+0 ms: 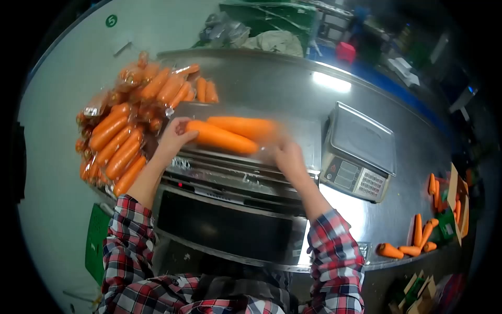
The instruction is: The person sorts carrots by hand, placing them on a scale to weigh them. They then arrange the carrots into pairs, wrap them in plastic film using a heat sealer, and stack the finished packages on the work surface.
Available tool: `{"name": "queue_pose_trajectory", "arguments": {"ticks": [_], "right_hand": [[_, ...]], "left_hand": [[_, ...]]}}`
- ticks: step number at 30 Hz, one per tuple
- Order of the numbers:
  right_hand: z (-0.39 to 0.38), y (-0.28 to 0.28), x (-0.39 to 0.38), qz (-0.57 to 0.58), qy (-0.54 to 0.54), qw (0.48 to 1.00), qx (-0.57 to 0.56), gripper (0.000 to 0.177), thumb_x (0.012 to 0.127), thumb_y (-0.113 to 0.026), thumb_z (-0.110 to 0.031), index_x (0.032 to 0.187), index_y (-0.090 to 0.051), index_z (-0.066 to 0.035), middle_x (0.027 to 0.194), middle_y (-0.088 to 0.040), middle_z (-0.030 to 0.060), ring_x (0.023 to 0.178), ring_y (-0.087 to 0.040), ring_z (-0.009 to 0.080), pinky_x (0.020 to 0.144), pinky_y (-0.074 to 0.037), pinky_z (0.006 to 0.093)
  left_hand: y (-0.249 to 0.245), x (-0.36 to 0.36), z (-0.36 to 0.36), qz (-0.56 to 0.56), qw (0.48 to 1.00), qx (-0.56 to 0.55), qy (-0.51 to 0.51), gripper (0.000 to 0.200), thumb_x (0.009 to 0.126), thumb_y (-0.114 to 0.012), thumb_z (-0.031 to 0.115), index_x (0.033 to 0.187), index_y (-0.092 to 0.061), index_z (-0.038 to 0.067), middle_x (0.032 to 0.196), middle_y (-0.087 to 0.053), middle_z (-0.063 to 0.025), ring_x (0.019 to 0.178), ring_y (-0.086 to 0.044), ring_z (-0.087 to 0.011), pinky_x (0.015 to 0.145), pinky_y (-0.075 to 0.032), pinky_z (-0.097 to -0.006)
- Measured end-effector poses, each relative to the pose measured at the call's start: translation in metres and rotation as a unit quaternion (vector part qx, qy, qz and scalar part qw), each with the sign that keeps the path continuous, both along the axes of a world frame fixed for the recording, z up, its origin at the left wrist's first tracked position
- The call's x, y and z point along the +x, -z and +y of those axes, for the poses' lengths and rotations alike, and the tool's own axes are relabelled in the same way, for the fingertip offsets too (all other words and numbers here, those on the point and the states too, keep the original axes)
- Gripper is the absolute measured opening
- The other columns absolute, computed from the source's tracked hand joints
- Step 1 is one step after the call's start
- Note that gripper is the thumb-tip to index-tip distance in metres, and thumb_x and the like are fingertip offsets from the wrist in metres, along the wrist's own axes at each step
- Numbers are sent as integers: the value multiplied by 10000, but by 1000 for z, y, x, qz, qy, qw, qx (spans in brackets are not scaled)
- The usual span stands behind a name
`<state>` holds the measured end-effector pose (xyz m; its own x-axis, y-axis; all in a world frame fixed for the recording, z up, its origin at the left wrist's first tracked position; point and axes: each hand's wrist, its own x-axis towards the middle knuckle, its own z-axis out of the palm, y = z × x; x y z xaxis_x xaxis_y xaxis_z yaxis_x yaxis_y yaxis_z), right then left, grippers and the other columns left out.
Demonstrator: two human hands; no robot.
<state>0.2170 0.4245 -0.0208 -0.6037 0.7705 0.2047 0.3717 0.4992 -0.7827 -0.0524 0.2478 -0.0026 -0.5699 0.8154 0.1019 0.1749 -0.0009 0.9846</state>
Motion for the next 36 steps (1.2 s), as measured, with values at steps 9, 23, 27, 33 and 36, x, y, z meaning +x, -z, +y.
{"name": "queue_pose_trajectory", "arguments": {"ticks": [9, 23, 27, 33, 36], "right_hand": [[-57, -31, 47, -91, 120, 986, 74, 165, 795, -645, -172, 783, -587, -18, 781, -598, 137, 745, -590, 306, 668, -481, 376], [-98, -5, 22, -147, 61, 957, 243, 179, 745, -650, -118, 605, -623, -10, 674, -546, 131, 703, -510, 311, 670, -415, 415], [-92, -9, 24, -153, 4, 936, 317, 152, 735, -614, -70, 603, -568, -11, 682, -538, 129, 719, -508, 311, 689, -416, 416], [-90, -68, 33, -202, -38, 975, -83, 197, 787, -526, -100, 617, -567, -9, 635, -568, 108, 615, -555, 220, 602, -444, 339], [-79, -90, 50, 208, -59, 885, -411, 205, 833, -438, -88, 659, -520, -15, 577, -505, 62, 522, -521, 172, 443, -453, 289]], "left_hand": [[12, -33, -68, 378, 922, -67, -47, 342, 757, -704, 203, 1001, -553, 17, 1039, -561, -125, 943, -528, -309, 837, -433, -372], [10, -10, -101, 598, 776, -154, -129, 264, 695, -719, 324, 662, -666, 68, 790, -502, -77, 836, -458, -286, 723, -369, -398], [40, -26, -85, 487, 854, -147, -109, 192, 781, -628, 248, 707, -639, 70, 737, -578, -76, 757, -530, -298, 682, -404, -437], [-11, -45, -90, -469, 882, -27, 37, 204, 801, -500, 149, 622, -422, 91, 575, -400, -13, 507, -380, -125, 425, -292, -248], [-64, -47, -92, -514, 852, 67, 73, 239, 811, -490, 150, 614, -357, 127, 606, -368, -1, 526, -376, -113, 397, -244, -227]]}}
